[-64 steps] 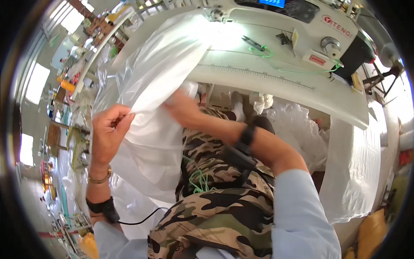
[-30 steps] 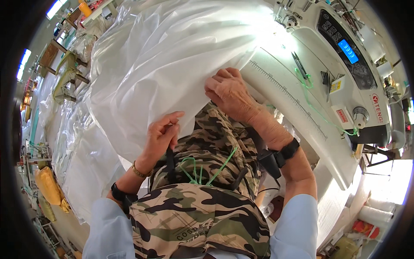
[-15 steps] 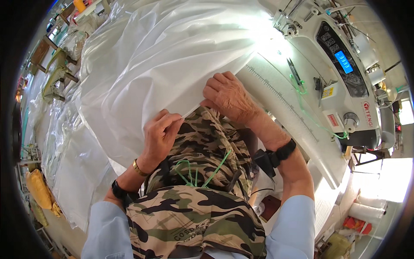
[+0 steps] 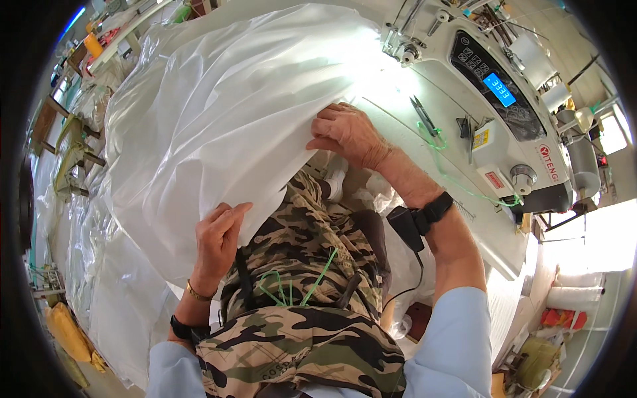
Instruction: Sewing and aligning large white plastic sheets using an industrial sewing machine.
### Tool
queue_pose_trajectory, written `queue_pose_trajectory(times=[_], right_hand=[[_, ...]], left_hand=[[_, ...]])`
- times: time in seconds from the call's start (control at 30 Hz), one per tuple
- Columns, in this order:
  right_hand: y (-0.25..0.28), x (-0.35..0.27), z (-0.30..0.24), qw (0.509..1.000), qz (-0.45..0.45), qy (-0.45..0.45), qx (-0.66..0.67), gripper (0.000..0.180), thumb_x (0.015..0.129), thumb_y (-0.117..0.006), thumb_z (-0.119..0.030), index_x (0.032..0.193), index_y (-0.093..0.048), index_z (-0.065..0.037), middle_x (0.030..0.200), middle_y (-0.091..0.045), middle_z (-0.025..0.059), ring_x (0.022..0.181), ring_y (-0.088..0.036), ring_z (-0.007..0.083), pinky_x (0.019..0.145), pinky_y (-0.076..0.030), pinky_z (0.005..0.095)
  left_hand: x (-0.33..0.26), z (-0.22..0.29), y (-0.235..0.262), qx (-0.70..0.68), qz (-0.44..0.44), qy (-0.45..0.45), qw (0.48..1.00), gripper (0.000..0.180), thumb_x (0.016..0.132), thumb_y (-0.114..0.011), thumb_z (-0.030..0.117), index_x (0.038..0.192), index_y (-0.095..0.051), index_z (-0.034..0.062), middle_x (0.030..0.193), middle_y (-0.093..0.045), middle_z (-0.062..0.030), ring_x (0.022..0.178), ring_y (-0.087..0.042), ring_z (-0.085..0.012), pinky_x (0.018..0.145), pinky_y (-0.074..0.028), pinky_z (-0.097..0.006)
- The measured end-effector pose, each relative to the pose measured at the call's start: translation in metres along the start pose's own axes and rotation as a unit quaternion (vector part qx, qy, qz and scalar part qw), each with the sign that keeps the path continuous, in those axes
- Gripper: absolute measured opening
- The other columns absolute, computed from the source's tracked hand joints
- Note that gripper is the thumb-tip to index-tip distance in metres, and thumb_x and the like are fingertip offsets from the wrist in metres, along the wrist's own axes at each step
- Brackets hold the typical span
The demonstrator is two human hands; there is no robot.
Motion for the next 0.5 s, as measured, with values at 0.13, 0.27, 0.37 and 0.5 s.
queue_pose_trajectory(times=[0.13,0.27,0.37,0.5], right_hand=[[0.007,-0.002,0.019,0.999,-0.008,-0.044,0.013,0.030,0.074,-0.076,-0.028,0.080,-0.056,-0.006,0.083,-0.060,0.0067,0.084,-0.058,0.0296,0.080,-0.047,0.0394],[0.019,-0.003,0.038,0.998,-0.008,-0.058,0.001,0.035,0.071,-0.078,-0.030,0.081,-0.054,-0.007,0.083,-0.060,0.0048,0.082,-0.059,0.0268,0.083,-0.045,0.0376],[0.024,-0.003,0.053,0.998,-0.003,-0.058,-0.013,0.038,0.070,-0.078,-0.032,0.083,-0.051,-0.008,0.082,-0.058,0.0038,0.082,-0.059,0.0244,0.086,-0.042,0.0375],[0.029,-0.005,0.065,0.997,-0.002,-0.072,-0.005,0.041,0.074,-0.075,-0.037,0.084,-0.048,-0.009,0.079,-0.054,0.0028,0.080,-0.057,0.0214,0.091,-0.037,0.0385]], left_hand=[[0.009,-0.004,-0.002,-0.012,-0.064,0.027,0.998,0.018,0.083,-0.064,-0.004,0.100,-0.066,-0.0014,0.070,-0.055,-0.0103,0.056,-0.046,-0.0179,0.053,-0.037,-0.029],[0.012,-0.007,-0.015,-0.073,-0.149,0.089,0.982,0.019,0.078,-0.068,-0.001,0.097,-0.066,-0.0002,0.081,-0.066,-0.0095,0.064,-0.056,-0.0152,0.059,-0.043,-0.026],[0.012,-0.006,-0.028,-0.109,-0.164,0.082,0.977,0.017,0.075,-0.066,-0.002,0.092,-0.066,-0.0002,0.083,-0.068,-0.0087,0.069,-0.061,-0.0140,0.065,-0.046,-0.025],[0.021,0.016,-0.040,-0.126,-0.217,0.065,0.966,0.015,0.072,-0.063,-0.001,0.086,-0.067,0.0014,0.077,-0.067,-0.0099,0.064,-0.064,-0.0188,0.061,-0.048,-0.027]])
Point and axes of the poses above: each hand's wrist, its own x-axis towards the middle knuckle, its own y-axis out of the back of the hand, z = x × y, the point moved 6 cm from there along x, towards the middle knuckle
